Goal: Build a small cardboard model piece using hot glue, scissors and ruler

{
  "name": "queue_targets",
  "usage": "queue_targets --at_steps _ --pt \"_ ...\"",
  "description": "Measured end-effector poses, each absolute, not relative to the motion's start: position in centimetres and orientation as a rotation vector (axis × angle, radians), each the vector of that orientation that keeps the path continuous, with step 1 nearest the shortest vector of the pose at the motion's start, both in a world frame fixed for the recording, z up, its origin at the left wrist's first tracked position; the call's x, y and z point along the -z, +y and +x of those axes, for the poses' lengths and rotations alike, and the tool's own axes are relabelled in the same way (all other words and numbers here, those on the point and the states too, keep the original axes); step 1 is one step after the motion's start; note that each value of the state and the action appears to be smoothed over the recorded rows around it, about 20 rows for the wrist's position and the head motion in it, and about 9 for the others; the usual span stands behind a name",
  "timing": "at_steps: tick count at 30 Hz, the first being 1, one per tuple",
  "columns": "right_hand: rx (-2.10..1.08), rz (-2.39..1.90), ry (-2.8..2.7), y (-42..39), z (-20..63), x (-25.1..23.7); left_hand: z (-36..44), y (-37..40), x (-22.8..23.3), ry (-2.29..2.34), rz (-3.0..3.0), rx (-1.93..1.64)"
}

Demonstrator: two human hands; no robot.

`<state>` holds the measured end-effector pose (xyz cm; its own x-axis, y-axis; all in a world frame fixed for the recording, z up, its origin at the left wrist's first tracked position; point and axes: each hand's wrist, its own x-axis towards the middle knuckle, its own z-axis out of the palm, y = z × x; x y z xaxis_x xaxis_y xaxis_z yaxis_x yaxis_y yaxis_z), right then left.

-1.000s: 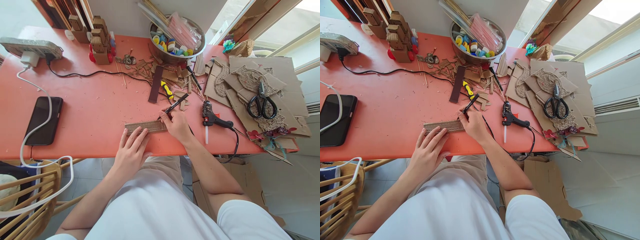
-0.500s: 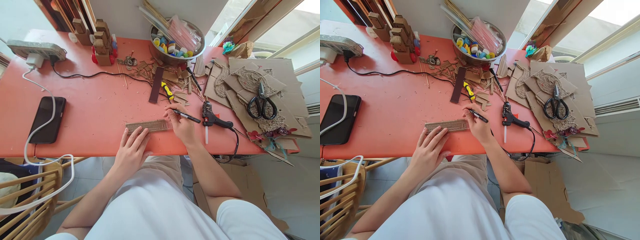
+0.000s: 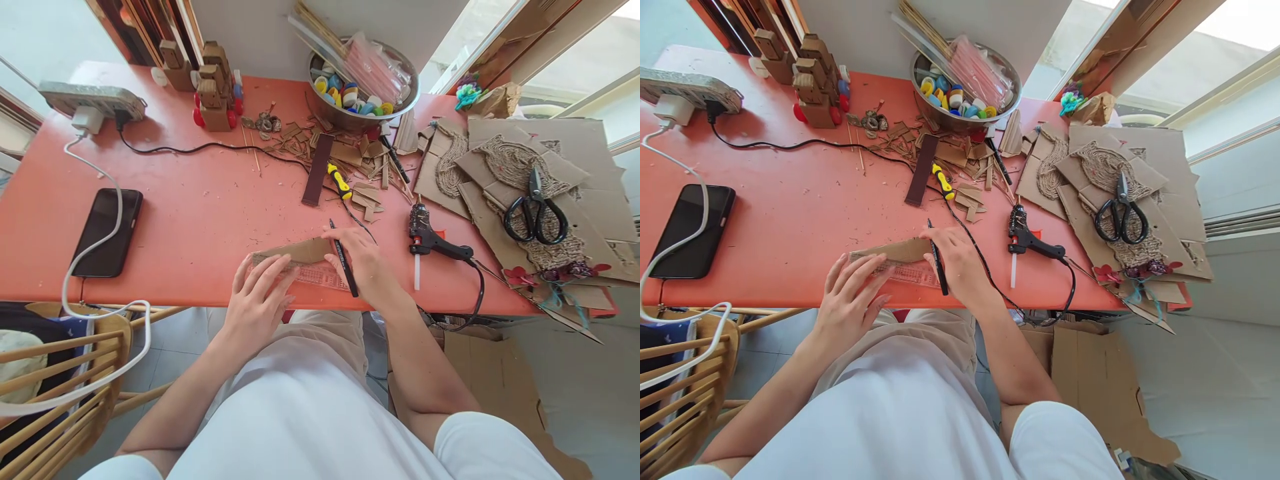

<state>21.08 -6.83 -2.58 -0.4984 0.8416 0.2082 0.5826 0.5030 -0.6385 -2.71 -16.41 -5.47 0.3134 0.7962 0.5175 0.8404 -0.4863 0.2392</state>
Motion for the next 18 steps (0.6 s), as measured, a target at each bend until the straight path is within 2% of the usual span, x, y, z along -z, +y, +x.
queue_targets --at_steps 4,8,18 --pt "-0.762 -1.085 -2.347 -5.9 20.9 2.2 -2.6 -15.3 4.6 -1.572 -2.556 0.708" --pt "-0.701 -1.165 -2.341 -6.1 21.4 2.1 -3.1 -15.3 4.2 -1.467 -2.543 0.735" --pt "-0.511 -1.36 -2.162 -8.6 21.1 3.1 -5.5 -16.9 3.4 -1.577 -2.587 0.696"
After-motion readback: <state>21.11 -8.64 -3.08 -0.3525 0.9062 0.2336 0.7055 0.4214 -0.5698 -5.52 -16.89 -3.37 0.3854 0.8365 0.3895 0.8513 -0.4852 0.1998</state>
